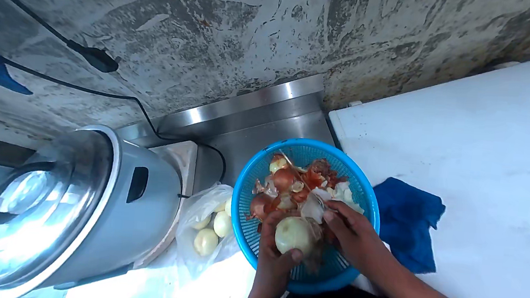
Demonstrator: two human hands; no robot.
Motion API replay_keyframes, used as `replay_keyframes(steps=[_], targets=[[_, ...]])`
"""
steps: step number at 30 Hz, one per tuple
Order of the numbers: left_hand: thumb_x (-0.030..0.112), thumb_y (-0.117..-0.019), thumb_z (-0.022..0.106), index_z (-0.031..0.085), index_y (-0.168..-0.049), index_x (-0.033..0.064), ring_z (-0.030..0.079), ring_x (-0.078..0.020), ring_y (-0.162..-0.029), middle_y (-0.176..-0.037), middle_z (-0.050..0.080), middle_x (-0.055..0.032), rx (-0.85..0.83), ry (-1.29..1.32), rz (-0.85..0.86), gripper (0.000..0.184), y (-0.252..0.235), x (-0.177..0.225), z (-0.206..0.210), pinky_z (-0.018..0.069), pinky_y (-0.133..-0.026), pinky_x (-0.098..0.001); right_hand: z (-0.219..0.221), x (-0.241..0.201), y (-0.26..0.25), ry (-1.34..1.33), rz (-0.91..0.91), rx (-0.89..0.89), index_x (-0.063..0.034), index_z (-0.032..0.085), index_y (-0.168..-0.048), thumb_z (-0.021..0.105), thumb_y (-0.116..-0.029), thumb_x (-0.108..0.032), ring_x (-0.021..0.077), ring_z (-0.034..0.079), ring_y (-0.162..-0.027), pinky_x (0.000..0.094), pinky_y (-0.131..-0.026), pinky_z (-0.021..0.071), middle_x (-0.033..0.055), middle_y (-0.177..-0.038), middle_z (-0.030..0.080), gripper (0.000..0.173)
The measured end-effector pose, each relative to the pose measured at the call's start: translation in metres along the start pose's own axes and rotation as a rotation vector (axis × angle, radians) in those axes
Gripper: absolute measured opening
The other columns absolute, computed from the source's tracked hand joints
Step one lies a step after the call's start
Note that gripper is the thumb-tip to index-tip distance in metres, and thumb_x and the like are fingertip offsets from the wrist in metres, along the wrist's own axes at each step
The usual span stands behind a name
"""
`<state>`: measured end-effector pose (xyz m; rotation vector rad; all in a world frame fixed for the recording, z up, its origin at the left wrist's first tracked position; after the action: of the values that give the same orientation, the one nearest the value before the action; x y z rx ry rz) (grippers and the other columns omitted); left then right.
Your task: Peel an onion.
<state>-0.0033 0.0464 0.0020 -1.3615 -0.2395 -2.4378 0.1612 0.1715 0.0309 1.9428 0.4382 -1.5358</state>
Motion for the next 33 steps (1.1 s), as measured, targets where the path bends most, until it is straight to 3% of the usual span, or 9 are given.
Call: replay_keyframes(steps=[6, 9, 11, 13, 16, 18, 24, 29, 33], targets=[[0.024, -0.0776, 0.089, 0.048, -0.140, 0.0086, 0.061, -0.0270, -0.122, -0.146, 0.052, -0.0167, 0.047, -0.003, 0.018, 0.076, 0.001, 0.002, -0.002, 0.0552, -0.097, -0.0420, -0.006, -0.004, -0.005, -0.141, 0.099, 0.179, -0.0104, 0.060, -0.129, 0.044, -0.1085, -0.033, 0.0167, 0.055, -0.054, 0.0324, -0.049, 0.0501, 0.0054, -0.073, 0.059, 0.035], [0.022, -0.0783, 0.088, 0.046, -0.141, 0.0066, 0.062, -0.0280, -0.122, -0.148, 0.050, -0.0186, 0.056, 0.009, 0.006, 0.077, 0.000, 0.000, -0.002, 0.0552, -0.096, -0.0430, -0.017, -0.012, -0.005, 0.004, 0.123, 0.080, -0.0136, 0.055, -0.142, 0.044, -0.1081, -0.036, 0.0159, 0.055, -0.056, 0.0334, -0.053, 0.0504, 0.0043, -0.073, 0.058, 0.042], [0.021, -0.0773, 0.088, 0.046, -0.142, 0.0054, 0.062, -0.0286, -0.121, -0.147, 0.050, -0.0196, 0.071, -0.007, 0.003, 0.079, -0.001, 0.000, -0.002, 0.0556, -0.096, -0.0434, -0.019, -0.017, -0.002, 0.120, 0.134, -0.034, -0.0139, 0.039, -0.157, 0.045, -0.1066, -0.041, 0.0162, 0.057, -0.062, 0.0365, -0.060, 0.0528, 0.0045, -0.077, 0.059, 0.058], [0.017, -0.0768, 0.088, 0.047, -0.144, 0.0046, 0.062, -0.0276, -0.119, -0.145, 0.051, -0.0191, 0.080, -0.046, 0.001, 0.080, 0.000, -0.001, -0.003, 0.0565, -0.096, -0.0430, -0.016, -0.020, 0.005, 0.187, 0.097, -0.122, -0.0121, 0.030, -0.161, 0.045, -0.1051, -0.047, 0.0161, 0.060, -0.068, 0.0388, -0.067, 0.0558, 0.0048, -0.083, 0.062, 0.068], [0.010, -0.0780, 0.087, 0.048, -0.143, 0.0039, 0.067, -0.0257, -0.110, -0.132, 0.060, -0.0176, 0.082, -0.128, 0.000, 0.076, 0.002, 0.000, -0.002, 0.0597, -0.091, -0.0415, -0.009, -0.024, 0.016, 0.172, 0.009, -0.258, -0.0132, 0.040, -0.157, 0.044, -0.1054, -0.050, 0.0154, 0.063, -0.077, 0.0382, -0.074, 0.0568, 0.0066, -0.096, 0.066, 0.064], [0.006, -0.0776, 0.086, 0.044, -0.143, 0.0020, 0.068, -0.0258, -0.106, -0.127, 0.062, -0.0180, 0.070, -0.133, -0.006, 0.077, 0.003, 0.000, 0.000, 0.0607, -0.088, -0.0419, -0.007, -0.029, 0.020, 0.216, -0.023, -0.322, -0.0158, 0.040, -0.157, 0.043, -0.1060, -0.050, 0.0143, 0.063, -0.080, 0.0372, -0.076, 0.0561, 0.0058, -0.099, 0.066, 0.062], [-0.005, -0.0728, 0.085, 0.034, -0.148, -0.0036, 0.061, -0.0290, -0.124, -0.141, 0.054, -0.0206, 0.011, -0.250, 0.031, 0.091, 0.001, 0.004, 0.010, 0.0557, -0.101, -0.0432, -0.010, -0.049, 0.020, 0.445, 0.002, -0.493, -0.0170, 0.025, -0.164, 0.043, -0.1055, -0.051, 0.0254, 0.068, -0.095, 0.0506, -0.091, 0.0542, 0.0126, -0.112, 0.069, 0.070], [-0.001, -0.0722, 0.087, 0.025, -0.151, -0.0065, 0.060, -0.0293, -0.125, -0.142, 0.054, -0.0216, -0.038, -0.403, 0.033, 0.100, 0.002, 0.005, 0.015, 0.0565, -0.101, -0.0418, -0.012, -0.049, 0.016, 0.562, -0.012, -0.493, -0.0211, 0.029, -0.163, 0.039, -0.1066, -0.052, 0.0280, 0.067, -0.091, 0.0529, -0.086, 0.0546, 0.0118, -0.103, 0.069, 0.065], [0.005, -0.0710, 0.089, 0.024, -0.151, -0.0063, 0.062, -0.0274, -0.122, -0.139, 0.055, -0.0200, -0.067, -0.438, 0.041, 0.104, 0.006, 0.003, 0.014, 0.0586, -0.097, -0.0417, -0.017, -0.043, 0.012, 0.567, -0.032, -0.422, -0.0240, 0.049, -0.151, 0.038, -0.1074, -0.050, 0.0243, 0.066, -0.086, 0.0496, -0.081, 0.0549, 0.0088, -0.098, 0.068, 0.052]])
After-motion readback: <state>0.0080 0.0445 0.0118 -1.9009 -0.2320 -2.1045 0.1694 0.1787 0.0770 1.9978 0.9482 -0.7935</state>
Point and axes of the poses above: each hand's wrist, its own y-axis away from the middle knuckle, its own z-axis out of the palm, x = y × z, the point moved 1 cm from there along -y, towards the middle knuckle
